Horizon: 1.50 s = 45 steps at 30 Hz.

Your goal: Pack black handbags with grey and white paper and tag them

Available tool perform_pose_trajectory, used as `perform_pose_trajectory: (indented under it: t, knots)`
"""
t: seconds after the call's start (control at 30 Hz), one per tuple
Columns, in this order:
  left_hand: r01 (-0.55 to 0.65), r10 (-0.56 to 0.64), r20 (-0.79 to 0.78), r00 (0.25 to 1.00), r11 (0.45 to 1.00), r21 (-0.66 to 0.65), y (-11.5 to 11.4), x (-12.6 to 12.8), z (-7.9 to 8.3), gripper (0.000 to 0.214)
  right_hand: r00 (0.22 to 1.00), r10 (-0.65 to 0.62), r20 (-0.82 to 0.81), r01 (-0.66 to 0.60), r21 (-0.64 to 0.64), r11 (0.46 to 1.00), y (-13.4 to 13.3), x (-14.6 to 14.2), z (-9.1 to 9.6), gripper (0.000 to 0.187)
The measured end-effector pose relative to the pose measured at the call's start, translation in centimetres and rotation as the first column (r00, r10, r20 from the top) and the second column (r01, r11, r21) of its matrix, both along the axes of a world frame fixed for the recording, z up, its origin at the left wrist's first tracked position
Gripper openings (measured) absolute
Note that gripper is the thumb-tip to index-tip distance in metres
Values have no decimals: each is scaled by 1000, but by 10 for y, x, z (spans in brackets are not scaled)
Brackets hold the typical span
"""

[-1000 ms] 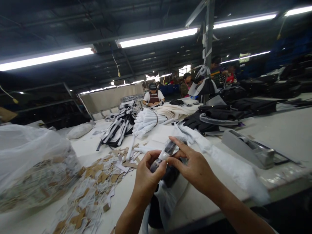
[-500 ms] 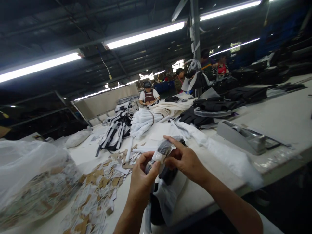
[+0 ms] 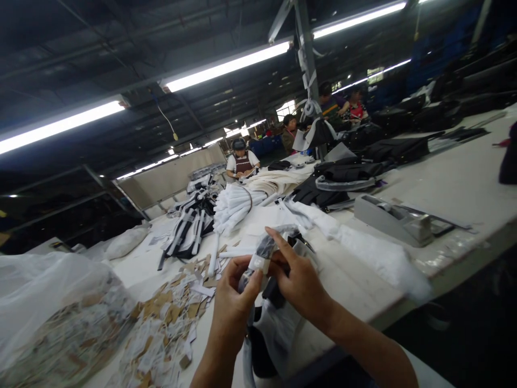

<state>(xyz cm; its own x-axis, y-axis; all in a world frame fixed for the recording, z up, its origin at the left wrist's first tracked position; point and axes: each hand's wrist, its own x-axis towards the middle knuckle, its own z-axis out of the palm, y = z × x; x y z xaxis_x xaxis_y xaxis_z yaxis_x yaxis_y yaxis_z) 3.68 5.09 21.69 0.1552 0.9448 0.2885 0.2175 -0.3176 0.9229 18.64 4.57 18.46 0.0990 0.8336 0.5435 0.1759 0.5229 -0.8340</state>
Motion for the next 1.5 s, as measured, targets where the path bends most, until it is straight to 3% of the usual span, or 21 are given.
perform_pose_trajectory:
  t: [0.17, 0.3, 0.4, 0.5, 0.6, 0.67, 0.8, 0.9, 1.0, 1.1, 1.23, 1.3, 1.37, 1.43, 1.5]
  knots:
    - [2, -2, 16, 1000, 1000, 5, -5, 1, 2, 24, 987, -118, 111, 115, 39, 993, 1, -9, 3, 66]
    - [-38, 38, -18, 999, 999, -24, -5, -1, 2, 27, 956, -148, 255, 154, -3, 988, 6, -8, 8, 75]
    - [-72, 72, -10, 997, 997, -23, -4, -2, 1, 30, 966, -118, 232, 127, -25, 992, 2, -5, 12, 73]
    - [-59, 59, 5, 998, 998, 0, -4, -2, 2, 29, 992, 113, -46, -120, -170, 978, -10, 0, 16, 76]
    - [-43, 42, 27, 999, 998, 34, -7, 2, 2, 23, 838, 286, -464, -440, -266, 858, -23, 2, 21, 90]
    - [-45, 43, 40, 998, 998, 53, -10, 6, 0, 22, 761, 260, -594, -486, -257, 835, -26, -1, 23, 98]
    - [-66, 63, 24, 998, 992, 109, -17, 13, -5, 29, 762, 151, -630, -392, -262, 882, -20, -12, 23, 97]
    - [-37, 34, 44, 998, 995, 90, -21, 13, -7, 56, 758, 119, -641, -362, -262, 895, -15, -19, 22, 89]
    - [32, -49, 146, 988, 993, 116, -21, 3, -9, 74, 810, 90, -580, -294, -268, 917, -13, -18, 21, 83]
    - [-28, -12, 241, 970, 987, 161, -16, -16, -17, 57, 893, 86, -441, -233, -291, 928, -13, -11, 21, 89]
    - [-107, 104, 329, 939, 994, -11, -12, -45, -50, 45, 948, 171, -267, -261, -348, 900, -19, 7, 17, 102]
    - [-105, 144, 350, 926, 986, -129, -16, -55, -73, 49, 987, 77, -142, -125, -373, 919, -24, 18, 9, 96]
    - [-69, 149, 359, 921, 972, -226, -25, -59, -95, 54, 994, -100, 33, 105, -357, 928, -28, 28, -6, 76]
    - [-32, 131, 357, 925, 962, -271, -34, -56, -109, 55, 945, -251, 208, 306, -300, 903, -26, 38, -30, 55]
    - [-15, 106, 343, 933, 966, -258, -42, -48, -116, 52, 883, -315, 349, 405, -226, 886, -17, 45, -60, 52]
